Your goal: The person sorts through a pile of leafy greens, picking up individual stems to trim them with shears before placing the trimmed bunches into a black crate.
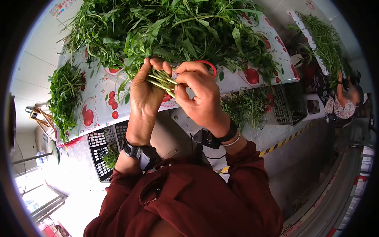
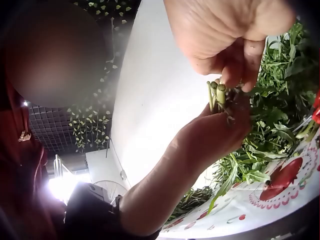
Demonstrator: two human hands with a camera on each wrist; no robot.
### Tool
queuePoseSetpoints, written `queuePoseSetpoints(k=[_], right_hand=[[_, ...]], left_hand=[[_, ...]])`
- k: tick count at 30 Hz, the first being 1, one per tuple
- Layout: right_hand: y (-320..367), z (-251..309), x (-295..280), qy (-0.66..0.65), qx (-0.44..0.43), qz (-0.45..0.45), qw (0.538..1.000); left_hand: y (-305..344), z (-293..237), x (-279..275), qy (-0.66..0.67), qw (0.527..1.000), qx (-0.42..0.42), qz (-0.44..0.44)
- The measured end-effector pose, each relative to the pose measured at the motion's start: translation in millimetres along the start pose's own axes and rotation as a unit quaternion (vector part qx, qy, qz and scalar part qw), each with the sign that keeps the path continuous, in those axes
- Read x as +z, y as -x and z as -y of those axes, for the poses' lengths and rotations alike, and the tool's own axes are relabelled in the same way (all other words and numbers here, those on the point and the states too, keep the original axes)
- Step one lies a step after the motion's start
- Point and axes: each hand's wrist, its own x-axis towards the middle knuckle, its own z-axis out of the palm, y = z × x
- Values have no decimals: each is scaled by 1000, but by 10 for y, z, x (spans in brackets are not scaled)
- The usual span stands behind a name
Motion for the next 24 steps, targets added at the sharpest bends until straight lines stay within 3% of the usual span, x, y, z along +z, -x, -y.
queuePoseSetpoints(k=[3, 5, 11, 15, 17, 22, 24], right_hand=[[28, -2, 8, -8, 25, 41, 999], [71, -24, 25, -121, 85, 17, 989], [190, -129, -57, -217, 180, 42, 959], [240, -121, -40, -211, 223, 94, 947], [212, -57, -31, -260, 287, 116, 915], [183, -22, -24, -354, 339, 126, 863], [161, -52, -27, -353, 343, 184, 851]], left_hand=[[-7, -19, -46, 30, 999, 4, 15], [-27, -42, -81, 90, 996, -7, 25], [-29, -59, -22, 137, 990, -10, 34], [-19, -45, -12, 143, 989, -8, 33], [3, -18, 14, 132, 991, 8, 23], [-3, -21, -18, 105, 993, -18, 41], [2, -17, -28, 95, 995, -9, 35]])
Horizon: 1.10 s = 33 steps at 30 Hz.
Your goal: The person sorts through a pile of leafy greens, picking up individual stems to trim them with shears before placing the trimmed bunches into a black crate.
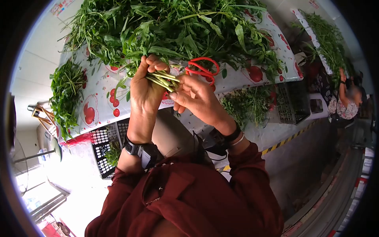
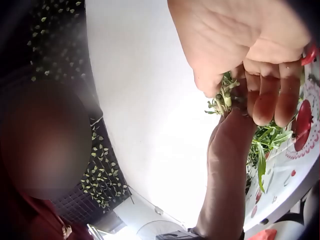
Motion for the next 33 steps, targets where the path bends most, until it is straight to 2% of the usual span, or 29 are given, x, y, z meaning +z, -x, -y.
queuePoseSetpoints(k=[5, 10, 12, 16, 18, 19, 21, 23, 25, 26, 28, 29, 30, 31, 32, 33], right_hand=[[-9, -66, 18, -22, -36, -39, 998], [-46, -103, 81, -32, -43, -55, 997], [-65, -198, 122, -6, -108, -108, 988], [-48, -302, 27, 80, -136, -124, 980], [-15, -249, -20, 29, -102, -126, 986], [16, -206, -47, 29, -102, -126, 986], [93, -109, -118, 18, -21, -85, 996], [219, -72, -174, 34, -3, -80, 996], [366, -34, -289, 22, 34, -129, 991], [436, -31, -365, 31, 29, -118, 992], [562, -97, -550, 12, 57, -182, 982], [612, -144, -643, 18, 54, -171, 984], [664, -206, -737, 190, 26, -197, 961], [690, -275, -812, 355, -3, -221, 908], [682, -353, -872, 450, -119, -226, 856], [680, -311, -813, 451, -113, -226, 856]], left_hand=[[14, -3, 26, 18, 1000, -9, 7], [58, 36, 28, -28, 1000, 1, -3], [12, 7, -48, -31, 999, 5, -7], [18, 23, -61, -29, 999, -24, 16], [1, 34, -92, -32, 999, -18, 7], [-7, 35, -102, -35, 999, -12, -3], [-15, 28, -99, -32, 999, -4, -2], [-23, 1, -101, -25, 1000, 5, 3], [-56, -68, -88, 0, 1000, 16, 5], [-41, -58, -57, -44, 998, 41, -17], [-33, -28, -71, -76, 996, 49, -10], [-31, 12, -59, -86, 995, 54, -16], [-41, 33, -67, -116, 991, 62, -34], [-53, 50, -48, -114, 991, 66, -31], [-62, 72, -33, -130, 989, 73, -25], [-55, 98, -45, -146, 986, 76, -23]])
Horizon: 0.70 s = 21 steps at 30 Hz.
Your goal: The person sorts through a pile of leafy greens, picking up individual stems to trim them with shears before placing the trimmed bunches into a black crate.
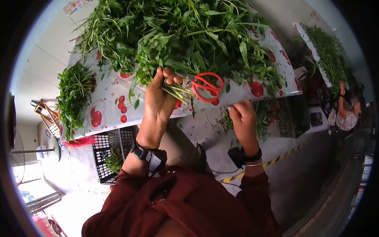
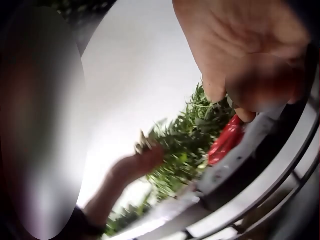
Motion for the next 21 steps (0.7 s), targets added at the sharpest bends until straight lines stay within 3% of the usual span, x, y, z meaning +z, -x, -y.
queuePoseSetpoints(k=[1, 2, 4, 7, 10, 16, 19, 21], right_hand=[[-19, 155, 18, -10, 24, -47, 999], [-46, 297, 33, -20, 49, -96, 994], [-91, 420, 58, -31, 64, -99, 993], [-200, 500, 154, -94, -78, -84, 989], [-284, 729, 285, -134, -117, -57, 982], [-389, 944, 524, -114, -101, -54, 987], [-417, 958, 560, -56, -149, -86, 983], [-411, 948, 561, -79, -113, -87, 987]], left_hand=[[0, -16, -33, 1, 998, -24, 55], [-1, 1, -46, 3, 998, -30, 50], [29, 24, 7, -8, 1000, -7, -8], [56, 40, -31, -8, 1000, -12, 9], [60, 39, -47, -2, 1000, -19, 14], [60, -12, -61, -36, 999, -1, -10], [54, -27, -85, -28, 1000, -8, -2], [68, -26, -71, -26, 999, -19, 2]])
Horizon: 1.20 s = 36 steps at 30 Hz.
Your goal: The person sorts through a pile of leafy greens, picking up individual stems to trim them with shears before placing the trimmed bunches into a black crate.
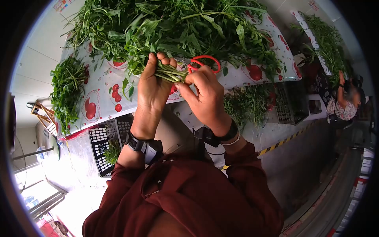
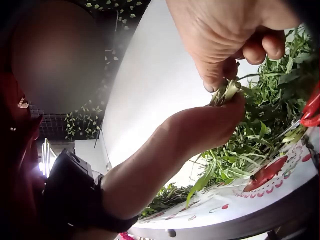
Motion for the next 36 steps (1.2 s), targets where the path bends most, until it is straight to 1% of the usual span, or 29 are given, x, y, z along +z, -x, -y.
queuePoseSetpoints(k=[1, 3, 5, 7, 9, 10, 11, 13, 15, 17, 19, 21, 22, 23, 25, 26, 27, 29, 31, 33, 36], right_hand=[[0, -6, -11, 1, 1, 1, 1000], [-3, -29, -65, 1, -37, -14, 999], [31, -176, -174, 5, -41, -8, 999], [41, -203, -206, 7, -46, -2, 999], [66, -154, -232, 22, 2, -34, 999], [80, -130, -228, -10, 25, -32, 999], [85, -92, -223, -8, 26, -32, 999], [88, -11, -184, -13, 19, 8, 1000], [102, -11, -81, -5, 23, 8, 1000], [94, -70, 6, -27, 25, 2, 999], [77, -52, 16, -7, 19, 6, 1000], [52, 11, 13, 34, 17, 30, 999], [38, 47, 8, 51, -1, 43, 998], [30, 37, 30, 50, -9, 38, 998], [28, 9, 83, 39, -25, 10, 999], [27, 23, 71, 39, -5, 18, 999], [10, 50, 65, 38, -10, 17, 999], [-10, 93, 57, 1, 20, 30, 999], [-27, 92, 66, -7, 14, 32, 999], [-9, 90, 77, -14, 12, 34, 999], [24, 60, 93, -13, 11, 46, 999]], left_hand=[[-14, -5, -18, 1, 1000, 0, -1], [-50, -28, -48, 29, 999, 13, 15], [-38, -58, -39, 40, 999, 17, 9], [-19, -75, -5, 51, 998, 23, 2], [-7, -67, 11, 62, 998, 13, -23], [-15, -50, -5, 64, 998, 12, -23], [-29, -25, -31, 54, 998, 13, -8], [-29, 9, -33, 43, 999, 10, 7], [-10, 20, -16, 19, 1000, 5, -1], [13, 6, -2, 9, 1000, 14, -1], [14, -1, -6, 0, 1000, 25, 3], [5, -3, -31, -3, 1000, 31, -1], [25, 13, -15, -15, 999, 39, -13], [40, 18, 6, -32, 999, 33, -11], [29, 31, 17, -22, 999, 29, -10], [27, 31, 25, -23, 999, 29, -13], [25, 23, 38, -23, 999, 34, -9], [29, 19, 40, -49, 998, 44, -12], [18, 21, 43, -52, 997, 62, -19], [39, 11, 42, -68, 997, 43, -3], [64, 0, 88, -59, 998, 34, -14]])
